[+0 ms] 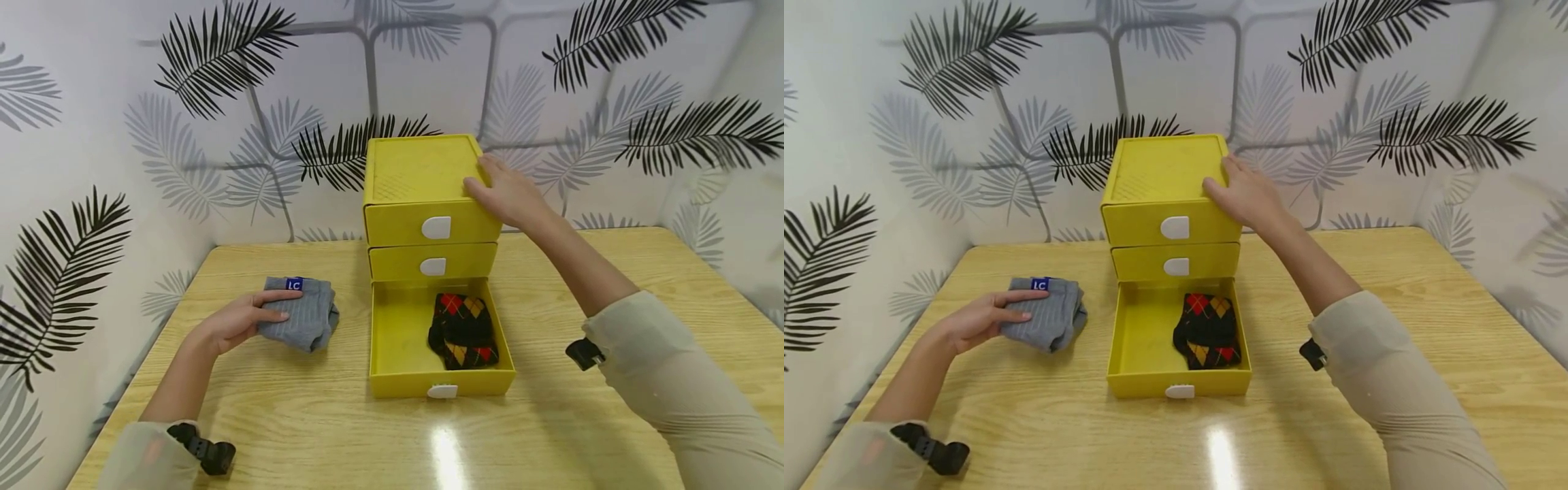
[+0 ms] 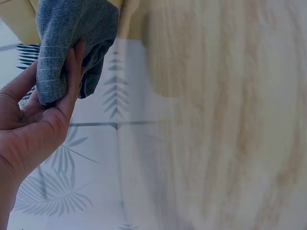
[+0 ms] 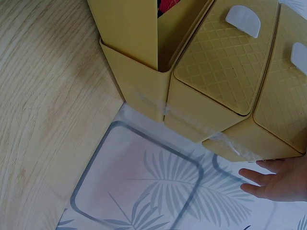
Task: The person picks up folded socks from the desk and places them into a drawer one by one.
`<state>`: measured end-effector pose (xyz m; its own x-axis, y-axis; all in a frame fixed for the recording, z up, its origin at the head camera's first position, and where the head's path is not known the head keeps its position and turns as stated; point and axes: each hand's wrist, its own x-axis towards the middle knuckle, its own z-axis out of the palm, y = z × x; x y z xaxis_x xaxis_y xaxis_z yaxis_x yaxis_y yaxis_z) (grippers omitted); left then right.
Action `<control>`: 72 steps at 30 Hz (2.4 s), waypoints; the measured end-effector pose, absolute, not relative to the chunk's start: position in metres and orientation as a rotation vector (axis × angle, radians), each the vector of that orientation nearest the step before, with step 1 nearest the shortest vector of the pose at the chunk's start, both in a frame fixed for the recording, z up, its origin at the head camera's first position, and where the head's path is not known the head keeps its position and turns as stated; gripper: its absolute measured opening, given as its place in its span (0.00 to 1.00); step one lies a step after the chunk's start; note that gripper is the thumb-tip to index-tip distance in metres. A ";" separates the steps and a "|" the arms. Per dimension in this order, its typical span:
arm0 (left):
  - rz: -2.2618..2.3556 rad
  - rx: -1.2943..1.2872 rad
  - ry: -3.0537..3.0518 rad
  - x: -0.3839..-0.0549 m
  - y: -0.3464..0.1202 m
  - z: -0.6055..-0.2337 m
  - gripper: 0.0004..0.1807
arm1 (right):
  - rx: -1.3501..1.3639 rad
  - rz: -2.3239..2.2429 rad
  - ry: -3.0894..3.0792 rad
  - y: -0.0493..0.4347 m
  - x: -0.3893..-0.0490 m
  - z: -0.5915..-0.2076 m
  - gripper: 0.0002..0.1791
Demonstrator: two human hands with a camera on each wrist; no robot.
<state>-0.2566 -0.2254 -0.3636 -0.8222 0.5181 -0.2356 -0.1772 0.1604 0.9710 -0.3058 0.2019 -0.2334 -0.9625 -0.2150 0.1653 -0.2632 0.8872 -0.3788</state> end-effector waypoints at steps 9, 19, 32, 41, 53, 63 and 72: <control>1.741 0.388 1.928 -0.246 -0.211 -0.342 0.30 | 0.368 0.610 -2.934 0.203 -0.305 -0.234 0.40; 1.789 0.394 1.878 -0.229 -0.187 -0.321 0.27 | 0.372 0.620 -2.934 0.203 -0.306 -0.236 0.40; 1.862 0.491 1.686 -0.215 -0.145 -0.317 0.25 | 0.362 0.619 -2.934 0.202 -0.305 -0.234 0.40; 1.897 0.500 1.608 -0.215 -0.112 -0.324 0.27 | 0.349 0.613 -2.928 0.200 -0.306 -0.234 0.40; 1.898 0.498 1.588 -0.219 -0.079 -0.339 0.28 | 0.349 0.619 -2.939 0.198 -0.307 -0.233 0.40; 1.674 0.469 1.937 -0.219 -0.062 -0.345 0.25 | 0.352 0.613 -2.937 0.199 -0.307 -0.232 0.39; 1.124 0.574 2.544 -0.211 -0.044 -0.351 0.24 | 0.349 0.615 -2.932 0.200 -0.306 -0.233 0.40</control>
<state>-0.2107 -0.0441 -0.3509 -0.8749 0.4717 -0.1101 0.2363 0.6139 0.7532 -0.3061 0.2003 -0.2329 -0.9654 -0.1986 0.1690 -0.2498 0.8904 -0.3805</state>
